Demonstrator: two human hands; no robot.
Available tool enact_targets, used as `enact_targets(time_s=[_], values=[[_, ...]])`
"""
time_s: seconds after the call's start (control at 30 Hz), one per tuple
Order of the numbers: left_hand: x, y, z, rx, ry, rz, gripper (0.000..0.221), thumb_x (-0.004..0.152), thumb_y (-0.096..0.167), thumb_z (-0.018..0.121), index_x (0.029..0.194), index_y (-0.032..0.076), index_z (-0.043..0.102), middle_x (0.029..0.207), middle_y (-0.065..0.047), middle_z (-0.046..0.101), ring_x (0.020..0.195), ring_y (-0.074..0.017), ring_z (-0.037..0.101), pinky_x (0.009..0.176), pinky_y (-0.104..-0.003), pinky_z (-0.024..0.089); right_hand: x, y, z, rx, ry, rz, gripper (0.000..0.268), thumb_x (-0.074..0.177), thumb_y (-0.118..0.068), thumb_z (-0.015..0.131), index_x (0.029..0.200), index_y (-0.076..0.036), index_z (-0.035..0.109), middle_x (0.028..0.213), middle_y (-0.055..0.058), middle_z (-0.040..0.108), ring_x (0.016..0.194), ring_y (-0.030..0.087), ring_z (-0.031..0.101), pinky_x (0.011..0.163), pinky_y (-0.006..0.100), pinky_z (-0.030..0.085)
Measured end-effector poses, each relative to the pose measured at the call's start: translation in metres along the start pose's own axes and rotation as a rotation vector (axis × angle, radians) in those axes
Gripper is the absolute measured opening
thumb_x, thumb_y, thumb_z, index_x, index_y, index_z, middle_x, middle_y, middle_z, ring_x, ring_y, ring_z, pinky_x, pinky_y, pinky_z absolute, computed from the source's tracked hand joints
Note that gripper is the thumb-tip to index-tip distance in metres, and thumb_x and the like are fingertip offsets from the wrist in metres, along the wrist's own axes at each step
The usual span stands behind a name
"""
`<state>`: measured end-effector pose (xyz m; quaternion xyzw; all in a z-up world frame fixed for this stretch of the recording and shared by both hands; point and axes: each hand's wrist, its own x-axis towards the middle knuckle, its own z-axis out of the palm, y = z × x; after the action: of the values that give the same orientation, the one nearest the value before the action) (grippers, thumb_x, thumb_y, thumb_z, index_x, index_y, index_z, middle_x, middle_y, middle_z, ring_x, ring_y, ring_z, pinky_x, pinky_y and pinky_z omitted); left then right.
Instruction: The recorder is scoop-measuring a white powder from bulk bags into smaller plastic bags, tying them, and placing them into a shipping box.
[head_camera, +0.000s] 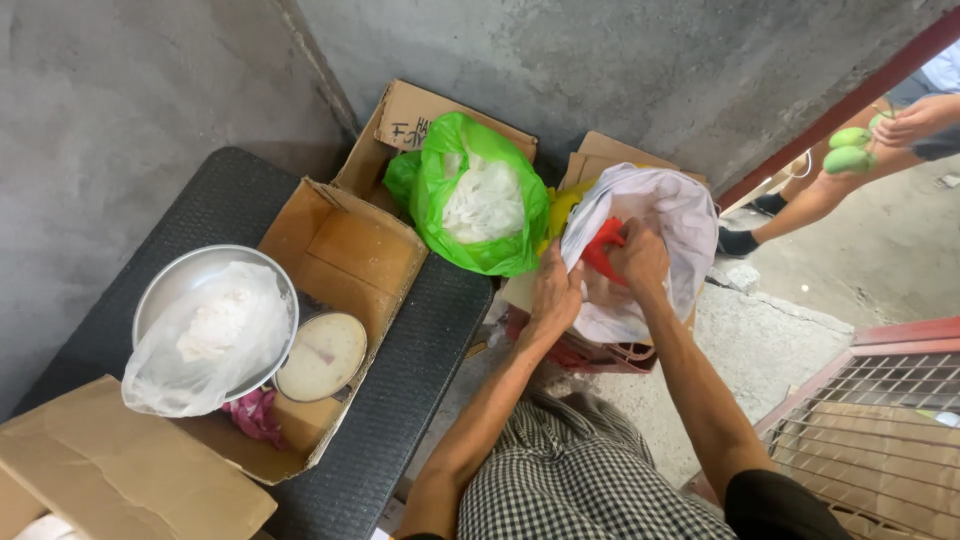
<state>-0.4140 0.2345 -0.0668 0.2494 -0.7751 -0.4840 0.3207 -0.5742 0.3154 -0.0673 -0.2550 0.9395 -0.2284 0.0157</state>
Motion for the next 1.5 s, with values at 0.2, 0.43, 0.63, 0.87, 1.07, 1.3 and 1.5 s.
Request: enact_targets(time_s=[0.2,0.43,0.63,0.87,1.07,1.3,1.5], values=[[0.001,0.001,-0.009,0.005,-0.018,-0.11,0.056,0.103,0.021,0.056,0.148,-0.008,0.04,0.138,-0.035,0.052,0.125,-0.0495,0.054,0.105,-0.052,0.043,-0.021,0.007,-0.008,0.231,0.069,0.01,0.034,0.076,-0.029,0.085,0.097,-0.01,0.067,0.092,0.015,0.073,0.087,0.036,0.07,0.075,0.048,0.053],[0.005,0.005,-0.018,-0.016,-0.039,-0.141,0.054,0.103,0.024,0.054,0.147,-0.005,0.042,0.135,-0.034,0.053,0.122,-0.0492,0.055,0.101,-0.053,0.044,-0.038,0.003,-0.027,0.288,0.124,0.026,0.032,0.08,-0.027,0.085,0.101,-0.01,0.067,0.092,0.014,0.073,0.086,0.034,0.07,0.076,0.045,0.053],[-0.007,-0.018,-0.02,0.019,-0.023,-0.14,0.053,0.103,0.02,0.056,0.146,-0.006,0.041,0.133,-0.033,0.056,0.119,-0.048,0.059,0.097,-0.053,0.047,-0.052,0.007,-0.069,0.061,-0.006,0.009,0.037,0.082,-0.03,0.08,0.112,-0.012,0.068,0.097,0.016,0.075,0.09,0.038,0.072,0.077,0.049,0.054],[-0.026,0.026,-0.018,-0.05,-0.082,-0.085,0.046,0.098,0.014,0.057,0.14,-0.005,0.051,0.123,-0.03,0.065,0.114,-0.0452,0.065,0.095,-0.05,0.051,-0.019,0.031,-0.031,-0.218,-0.059,-0.025,0.036,0.08,-0.025,0.071,0.116,-0.018,0.07,0.099,0.019,0.076,0.09,0.04,0.073,0.077,0.053,0.056],[-0.019,0.014,-0.018,-0.051,-0.07,-0.088,0.05,0.1,0.016,0.059,0.143,-0.005,0.048,0.13,-0.032,0.06,0.119,-0.0472,0.06,0.1,-0.05,0.048,-0.015,0.02,-0.024,-0.039,0.018,-0.021,0.051,0.075,-0.021,0.071,0.126,-0.02,0.068,0.1,0.017,0.076,0.09,0.04,0.072,0.075,0.053,0.055],[-0.016,0.015,-0.013,-0.048,-0.04,-0.045,0.055,0.099,0.021,0.06,0.144,-0.006,0.044,0.134,-0.033,0.057,0.122,-0.0479,0.058,0.102,-0.051,0.046,-0.037,0.04,-0.006,0.017,0.097,0.062,0.047,0.082,-0.031,0.081,0.125,-0.015,0.069,0.099,0.016,0.075,0.092,0.039,0.071,0.081,0.05,0.053],[-0.005,0.008,-0.03,-0.093,-0.084,-0.357,0.052,0.099,0.027,0.055,0.145,0.003,0.048,0.127,-0.026,0.063,0.114,-0.0414,0.064,0.096,-0.049,0.048,-0.061,0.013,-0.043,0.16,0.186,0.044,0.035,0.083,-0.031,0.082,0.108,-0.01,0.069,0.097,0.015,0.074,0.089,0.038,0.07,0.076,0.05,0.053]])
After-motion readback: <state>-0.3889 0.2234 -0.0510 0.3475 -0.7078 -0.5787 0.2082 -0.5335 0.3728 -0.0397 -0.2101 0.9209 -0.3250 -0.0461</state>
